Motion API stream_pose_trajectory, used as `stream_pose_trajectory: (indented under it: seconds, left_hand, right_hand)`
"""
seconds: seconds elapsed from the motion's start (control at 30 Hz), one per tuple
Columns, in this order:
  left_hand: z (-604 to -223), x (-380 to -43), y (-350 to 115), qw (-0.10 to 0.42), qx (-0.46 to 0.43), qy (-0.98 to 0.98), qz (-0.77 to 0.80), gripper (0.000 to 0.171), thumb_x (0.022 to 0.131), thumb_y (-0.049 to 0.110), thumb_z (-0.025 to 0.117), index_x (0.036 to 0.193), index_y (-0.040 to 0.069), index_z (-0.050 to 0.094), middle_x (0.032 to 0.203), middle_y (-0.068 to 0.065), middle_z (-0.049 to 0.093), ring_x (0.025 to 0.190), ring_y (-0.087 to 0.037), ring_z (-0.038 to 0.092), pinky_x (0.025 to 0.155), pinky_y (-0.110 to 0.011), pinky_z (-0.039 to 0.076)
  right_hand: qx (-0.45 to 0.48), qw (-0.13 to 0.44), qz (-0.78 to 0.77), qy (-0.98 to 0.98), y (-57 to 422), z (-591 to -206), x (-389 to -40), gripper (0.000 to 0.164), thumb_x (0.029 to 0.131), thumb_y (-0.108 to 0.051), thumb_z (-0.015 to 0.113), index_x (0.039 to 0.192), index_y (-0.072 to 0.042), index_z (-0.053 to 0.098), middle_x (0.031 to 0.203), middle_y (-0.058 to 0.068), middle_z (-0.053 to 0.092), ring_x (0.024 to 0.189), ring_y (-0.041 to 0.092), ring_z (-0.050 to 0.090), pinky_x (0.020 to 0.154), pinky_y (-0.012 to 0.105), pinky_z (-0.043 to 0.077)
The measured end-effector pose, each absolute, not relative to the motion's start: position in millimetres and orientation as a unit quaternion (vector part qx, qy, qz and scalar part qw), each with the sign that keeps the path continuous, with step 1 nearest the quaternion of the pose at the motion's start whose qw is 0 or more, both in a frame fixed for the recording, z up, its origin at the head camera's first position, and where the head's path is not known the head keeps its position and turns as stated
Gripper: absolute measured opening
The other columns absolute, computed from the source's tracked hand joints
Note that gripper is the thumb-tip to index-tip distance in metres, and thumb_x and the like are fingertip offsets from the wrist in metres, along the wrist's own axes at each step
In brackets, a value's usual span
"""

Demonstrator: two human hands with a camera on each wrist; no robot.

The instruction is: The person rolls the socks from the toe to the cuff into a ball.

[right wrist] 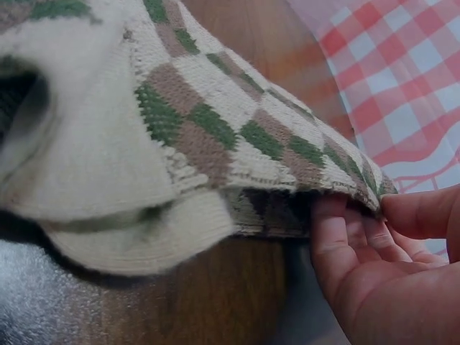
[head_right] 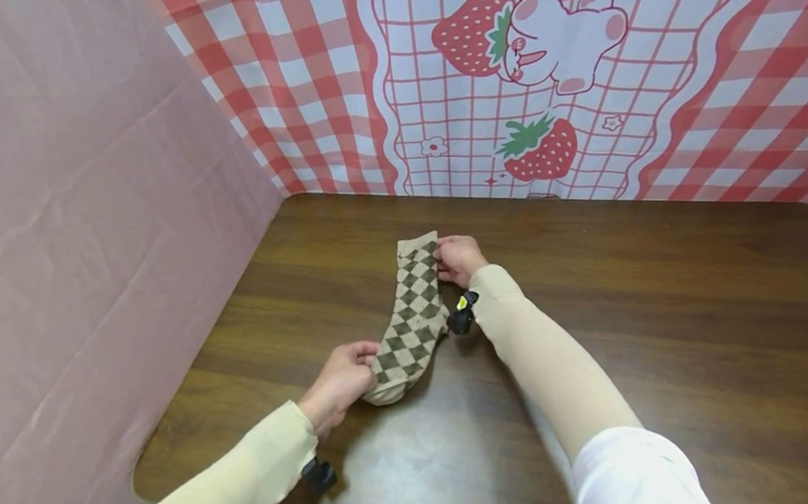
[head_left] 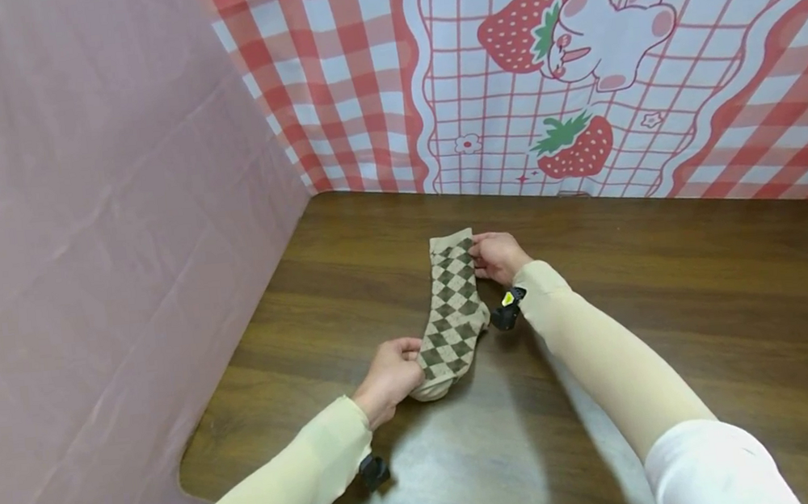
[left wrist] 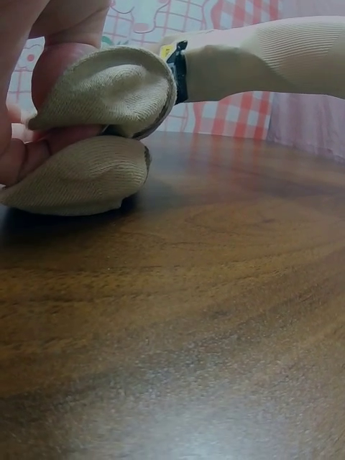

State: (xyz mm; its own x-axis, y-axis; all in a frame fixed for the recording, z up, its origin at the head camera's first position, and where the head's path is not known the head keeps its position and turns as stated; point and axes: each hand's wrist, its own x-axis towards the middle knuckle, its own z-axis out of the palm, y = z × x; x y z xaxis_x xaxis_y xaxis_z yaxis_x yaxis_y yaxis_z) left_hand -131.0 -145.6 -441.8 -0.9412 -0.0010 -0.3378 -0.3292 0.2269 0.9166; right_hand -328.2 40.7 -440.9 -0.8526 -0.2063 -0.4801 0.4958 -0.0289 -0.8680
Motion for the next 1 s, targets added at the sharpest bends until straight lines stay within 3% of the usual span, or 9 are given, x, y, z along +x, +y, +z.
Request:
stream_pose_trajectory:
  seconds: [0.23,0.5,0.63,0.77,0.93,1.0]
  left_hand:
    - [-441,-129,-144,0.112,-0.111,0.773,0.615,0.069,0.058,-0.018,0.042,0.124,-0.007,0.057,0.098,-0.013,0.058,0.086,-0.02,0.052,0.065,-0.022,0.044]
    - [-441,-129,-143,0.112,-0.114,0.771,0.616,0.071,0.055,-0.017,0.042,0.124,-0.008,0.057,0.101,-0.014,0.057,0.089,-0.022,0.052,0.067,-0.023,0.044]
    - [-441,-129,-142,0.123,-0.117,0.767,0.618,0.067,0.06,-0.014,0.042,0.126,-0.009,0.056,0.109,-0.016,0.059,0.093,-0.022,0.052,0.071,-0.024,0.043]
    - [-441,-130,-143,0.127,-0.129,0.762,0.622,0.06,0.066,-0.01,0.047,0.125,-0.01,0.057,0.119,-0.018,0.06,0.099,-0.025,0.053,0.079,-0.03,0.043]
    - [-439,-131,-143,0.132,-0.138,0.76,0.621,0.054,0.07,-0.003,0.053,0.123,-0.009,0.059,0.126,-0.019,0.058,0.109,-0.028,0.053,0.094,-0.042,0.044]
    - [-437,-131,-143,0.138,-0.141,0.755,0.625,0.055,0.069,-0.002,0.054,0.124,-0.009,0.058,0.126,-0.018,0.058,0.102,-0.026,0.053,0.091,-0.042,0.045]
  right_hand:
    - [0.122,0.241,-0.693,0.669,41,-443,-324,0.058,0.099,0.005,0.042,0.154,-0.004,0.028,0.101,0.006,0.053,0.076,0.012,0.056,0.067,0.026,0.051]
    - [0.123,0.223,-0.674,0.693,38,-444,-323,0.058,0.097,0.004,0.047,0.153,-0.003,0.032,0.098,0.007,0.05,0.073,0.013,0.051,0.058,0.023,0.046]
    - [0.112,0.207,-0.659,0.715,35,-444,-322,0.06,0.095,0.002,0.048,0.153,-0.001,0.031,0.121,0.015,0.051,0.083,0.016,0.052,0.064,0.026,0.048]
    - [0.098,0.177,-0.633,0.747,32,-444,-320,0.064,0.091,0.001,0.049,0.152,0.004,0.028,0.145,0.021,0.041,0.094,0.021,0.053,0.074,0.03,0.05]
    - [0.092,0.145,-0.595,0.785,28,-443,-317,0.064,0.087,0.0,0.049,0.149,0.007,0.032,0.148,0.022,0.039,0.092,0.023,0.051,0.071,0.028,0.049]
    - [0.091,0.135,-0.584,0.795,28,-442,-316,0.064,0.087,0.0,0.048,0.148,0.008,0.033,0.148,0.023,0.039,0.093,0.023,0.051,0.07,0.027,0.048]
